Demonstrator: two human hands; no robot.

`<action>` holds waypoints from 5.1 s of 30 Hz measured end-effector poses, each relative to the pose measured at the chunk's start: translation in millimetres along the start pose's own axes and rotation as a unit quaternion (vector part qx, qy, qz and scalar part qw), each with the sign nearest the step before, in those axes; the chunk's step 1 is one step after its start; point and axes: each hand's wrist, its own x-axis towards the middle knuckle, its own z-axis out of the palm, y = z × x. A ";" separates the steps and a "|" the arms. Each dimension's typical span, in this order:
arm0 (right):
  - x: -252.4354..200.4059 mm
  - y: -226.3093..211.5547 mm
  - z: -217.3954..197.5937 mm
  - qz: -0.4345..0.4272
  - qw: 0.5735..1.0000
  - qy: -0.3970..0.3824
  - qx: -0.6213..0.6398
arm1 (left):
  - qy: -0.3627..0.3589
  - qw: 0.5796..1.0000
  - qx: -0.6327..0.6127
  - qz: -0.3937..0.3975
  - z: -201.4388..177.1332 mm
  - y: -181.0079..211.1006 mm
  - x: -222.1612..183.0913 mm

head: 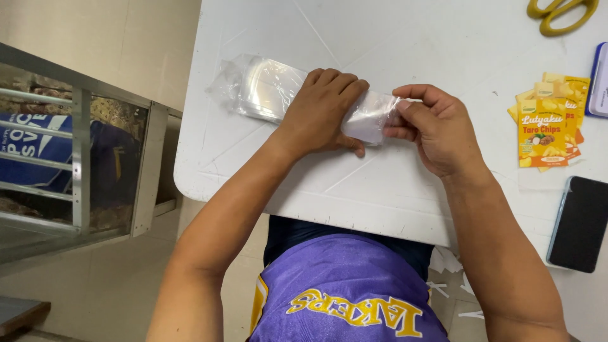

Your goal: Separating and organizing clear plastic sleeves from a stack on a table.

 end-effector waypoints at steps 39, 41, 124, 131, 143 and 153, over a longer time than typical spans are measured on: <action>-25.6 -2.9 -75.3 -0.104 0.971 0.102 -0.190 | 0.022 0.997 0.066 0.045 5.6 -25.0 -8.4; -37.3 1.3 -110.5 -0.120 0.967 0.130 -0.183 | 0.004 0.997 0.051 0.055 -8.6 -27.4 -13.3; 21.4 24.3 -58.9 -0.125 0.985 0.097 0.065 | 0.168 0.697 -0.630 -0.297 51.9 81.7 24.3; 23.4 30.8 -55.5 -0.118 0.990 0.051 0.054 | 0.181 0.722 -0.606 -0.282 55.8 87.2 22.8; 27.7 36.4 -58.8 -0.128 0.989 0.058 0.047 | 0.209 0.715 -0.616 -0.254 49.8 96.1 18.9; 26.3 31.4 -62.9 -0.110 0.988 0.080 0.071 | 0.209 0.710 -0.622 -0.256 36.8 93.4 14.7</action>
